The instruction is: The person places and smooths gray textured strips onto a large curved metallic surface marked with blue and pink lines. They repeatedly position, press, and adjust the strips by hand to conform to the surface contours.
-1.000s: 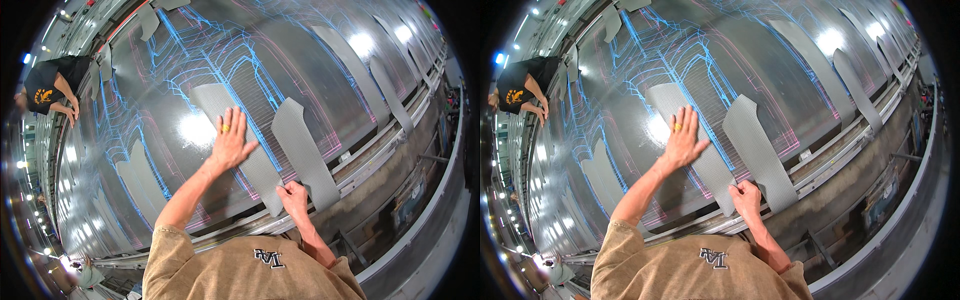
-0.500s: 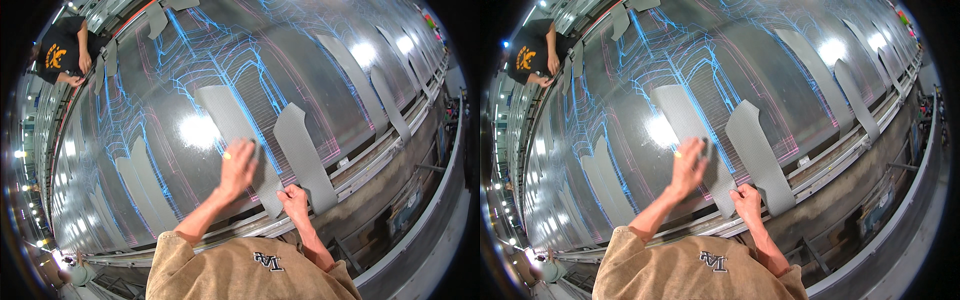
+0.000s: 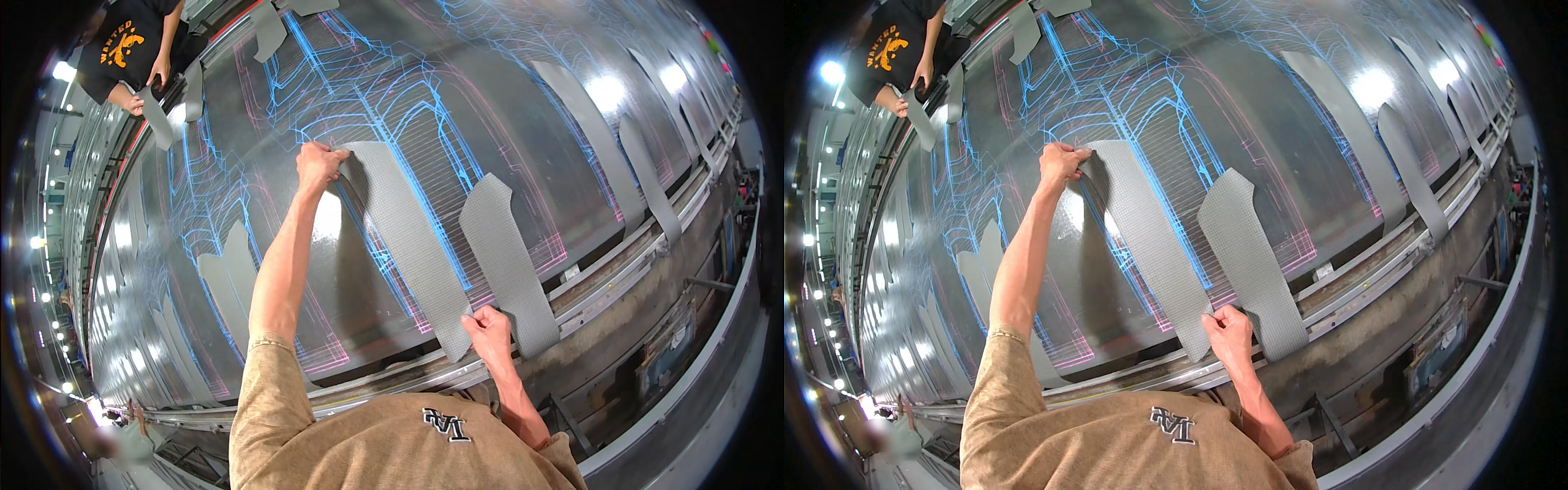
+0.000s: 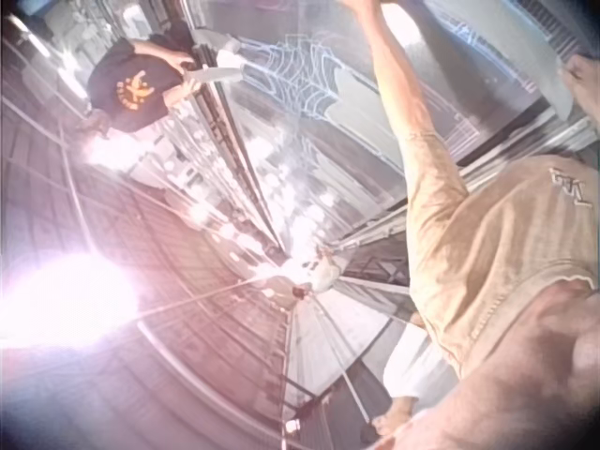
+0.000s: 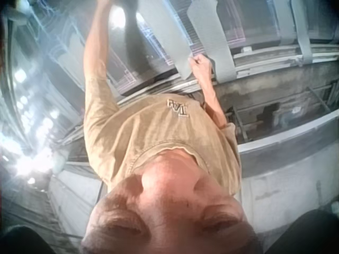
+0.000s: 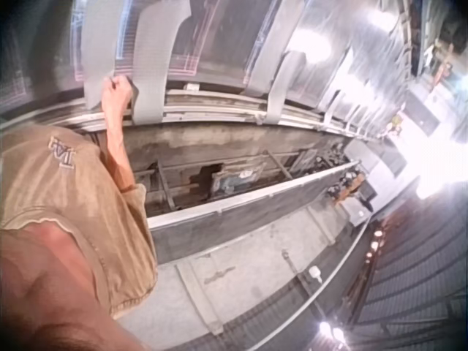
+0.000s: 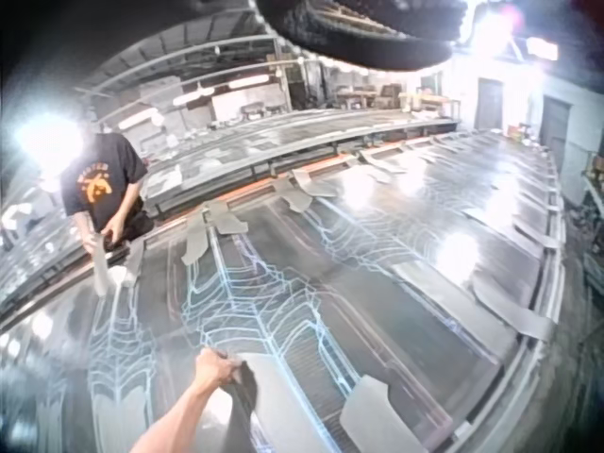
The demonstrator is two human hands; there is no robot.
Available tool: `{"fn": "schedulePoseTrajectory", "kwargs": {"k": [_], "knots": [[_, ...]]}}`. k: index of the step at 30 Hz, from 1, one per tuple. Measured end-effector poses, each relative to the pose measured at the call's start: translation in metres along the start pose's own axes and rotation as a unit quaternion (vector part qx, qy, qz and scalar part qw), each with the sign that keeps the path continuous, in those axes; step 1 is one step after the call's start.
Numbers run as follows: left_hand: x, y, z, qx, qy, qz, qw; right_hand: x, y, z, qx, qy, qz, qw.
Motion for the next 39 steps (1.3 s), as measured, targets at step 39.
{"fn": "schedulePoseTrajectory", "kwargs": {"k": [39], "knots": [[-0.064,0.222,0.127,-0.087,0.084,-0.39,0.913,0.016,0.013,0.007,0.023,0.116,0.044,0.992]]}}
Point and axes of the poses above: each hand's wrist, its own y-axis away from the middle knuckle, its own z-axis out of the back of the hand, x = y × z, the point moved 1 cm from there along -y, towards the middle knuckle, and after that the axes turned 3 degrees about x, right-handed, at the moved point
